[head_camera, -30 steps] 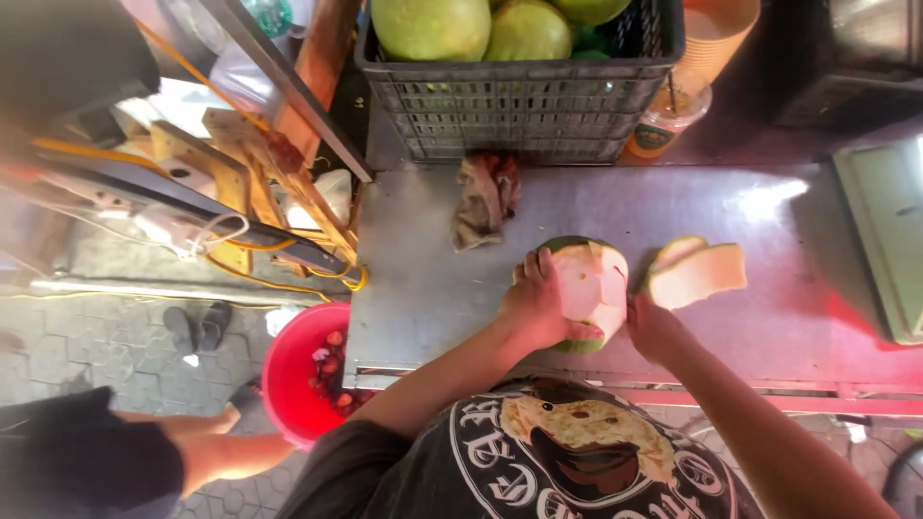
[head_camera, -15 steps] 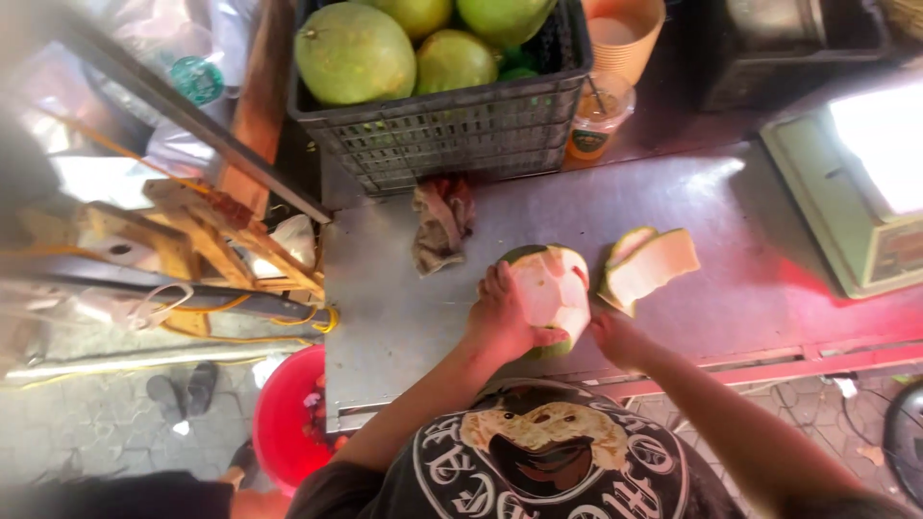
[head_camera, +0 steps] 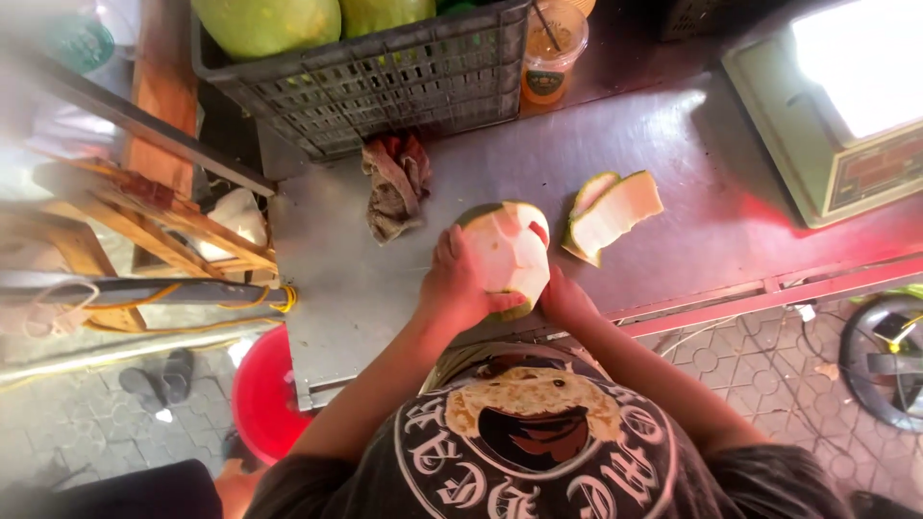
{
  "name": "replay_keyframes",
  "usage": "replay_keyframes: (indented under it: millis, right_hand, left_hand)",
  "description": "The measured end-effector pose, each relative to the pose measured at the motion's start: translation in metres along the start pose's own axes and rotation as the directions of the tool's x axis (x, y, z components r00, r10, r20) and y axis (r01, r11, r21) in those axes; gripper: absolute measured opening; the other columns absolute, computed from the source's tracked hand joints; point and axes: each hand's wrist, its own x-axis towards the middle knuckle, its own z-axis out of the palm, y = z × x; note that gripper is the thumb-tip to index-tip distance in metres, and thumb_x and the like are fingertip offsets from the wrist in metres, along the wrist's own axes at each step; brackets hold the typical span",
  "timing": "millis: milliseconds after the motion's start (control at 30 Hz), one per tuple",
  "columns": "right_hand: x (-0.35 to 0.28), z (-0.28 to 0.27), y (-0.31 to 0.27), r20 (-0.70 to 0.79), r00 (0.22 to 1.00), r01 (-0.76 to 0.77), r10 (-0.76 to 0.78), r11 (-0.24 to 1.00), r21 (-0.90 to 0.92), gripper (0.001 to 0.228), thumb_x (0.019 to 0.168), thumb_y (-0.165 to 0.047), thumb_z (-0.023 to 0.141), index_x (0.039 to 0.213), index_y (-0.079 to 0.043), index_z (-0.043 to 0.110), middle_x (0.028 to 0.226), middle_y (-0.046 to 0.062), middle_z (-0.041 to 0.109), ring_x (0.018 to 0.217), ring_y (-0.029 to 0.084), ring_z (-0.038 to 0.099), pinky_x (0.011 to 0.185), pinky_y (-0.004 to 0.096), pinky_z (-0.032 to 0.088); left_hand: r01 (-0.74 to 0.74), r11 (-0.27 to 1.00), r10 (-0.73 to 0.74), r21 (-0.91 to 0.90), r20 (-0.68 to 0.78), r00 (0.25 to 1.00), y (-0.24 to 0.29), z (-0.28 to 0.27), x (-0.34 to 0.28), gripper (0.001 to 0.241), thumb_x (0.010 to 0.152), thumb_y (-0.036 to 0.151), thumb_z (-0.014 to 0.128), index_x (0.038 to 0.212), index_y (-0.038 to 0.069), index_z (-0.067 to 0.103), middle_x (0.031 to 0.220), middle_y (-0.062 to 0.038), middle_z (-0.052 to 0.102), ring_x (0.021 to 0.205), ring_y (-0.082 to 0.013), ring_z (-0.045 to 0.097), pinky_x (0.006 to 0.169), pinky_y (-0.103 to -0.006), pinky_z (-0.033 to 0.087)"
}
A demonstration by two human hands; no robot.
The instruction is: Peeling a pomelo with a knife at a stall counter.
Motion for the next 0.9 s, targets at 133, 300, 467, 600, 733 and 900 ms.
replay_keyframes:
  millis: [133, 300, 467, 600, 733, 900]
  right_hand:
    - [0.031, -0.015, -0.005, 0.009, 0.984, 0.176, -0.177, 0.983, 0.043, 0.052, 0.088, -0.030, 0.057, 0.137, -0.012, 0.050, 0.122, 0.029, 0.061, 0.094, 0.048, 0.066, 0.076, 0.056, 0.054]
    - [-0.013, -0.128, -0.109, 0.390, 0.907, -0.161, 0.158, 0.987, -0.025, 0.036, 0.101, -0.030, 0.045, 0.131, -0.018, 0.059, 0.098, 0.018, 0.070, 0.089, 0.042, 0.072, 0.078, 0.050, 0.061]
    - [0.027, -0.039, -0.016, 0.299, 0.951, -0.088, 0.079, 0.996, 0.018, 0.034, 0.097, -0.036, 0.048, 0.118, -0.013, 0.060, 0.093, 0.013, 0.070, 0.080, 0.035, 0.069, 0.073, 0.046, 0.056]
    - [0.025, 0.027, 0.044, 0.057, 0.960, 0.265, -0.276, 0.953, 0.150, 0.032, 0.101, -0.029, 0.049, 0.121, -0.010, 0.065, 0.105, 0.022, 0.073, 0.094, 0.044, 0.070, 0.080, 0.053, 0.055]
    - [-0.020, 0.010, 0.020, 0.080, 0.994, 0.058, -0.067, 0.991, 0.117, 0.031, 0.103, -0.032, 0.047, 0.114, -0.006, 0.060, 0.103, 0.029, 0.068, 0.095, 0.052, 0.065, 0.079, 0.060, 0.051]
    - [-0.037, 0.007, 0.000, 0.021, 1.000, -0.010, 0.007, 0.992, 0.126, 0.035, 0.102, -0.035, 0.049, 0.109, -0.001, 0.052, 0.091, 0.034, 0.068, 0.089, 0.056, 0.063, 0.075, 0.064, 0.048]
  left_hand:
    - [0.058, 0.998, -0.058, -0.026, -0.024, 0.998, 0.003, -0.002, -0.003, 0.152, 0.048, 0.062, 0.096, 0.150, -0.005, 0.006, 0.154, -0.029, 0.029, 0.142, -0.0471, 0.034, 0.105, -0.0522, 0.046]
    - [0.046, 0.999, -0.047, -0.020, -0.052, 0.998, -0.004, 0.005, -0.002, 0.150, 0.050, 0.063, 0.095, 0.150, -0.005, 0.006, 0.154, -0.030, 0.029, 0.142, -0.0477, 0.035, 0.105, -0.0527, 0.047]
    - [0.029, 0.999, -0.030, -0.017, -0.080, 0.996, 0.001, 0.006, -0.006, 0.150, 0.049, 0.064, 0.095, 0.149, -0.007, 0.007, 0.153, -0.032, 0.029, 0.142, -0.0485, 0.033, 0.101, -0.0537, 0.048]
    - [0.044, 0.999, -0.044, -0.014, -0.052, 0.998, -0.011, 0.003, -0.006, 0.148, 0.052, 0.067, 0.092, 0.152, -0.006, 0.011, 0.155, -0.030, 0.032, 0.138, -0.0459, 0.041, 0.102, -0.0520, 0.049]
    - [0.059, 0.998, -0.059, 0.005, 0.032, 0.998, -0.009, -0.013, 0.006, 0.149, 0.051, 0.068, 0.092, 0.153, -0.003, 0.012, 0.155, -0.024, 0.033, 0.136, -0.0425, 0.047, 0.103, -0.0493, 0.049]
    - [0.036, 0.999, -0.035, 0.001, 0.112, 0.993, -0.022, -0.028, 0.018, 0.146, 0.049, 0.068, 0.093, 0.152, 0.001, 0.015, 0.154, -0.020, 0.038, 0.135, -0.0392, 0.050, 0.103, -0.0481, 0.049]
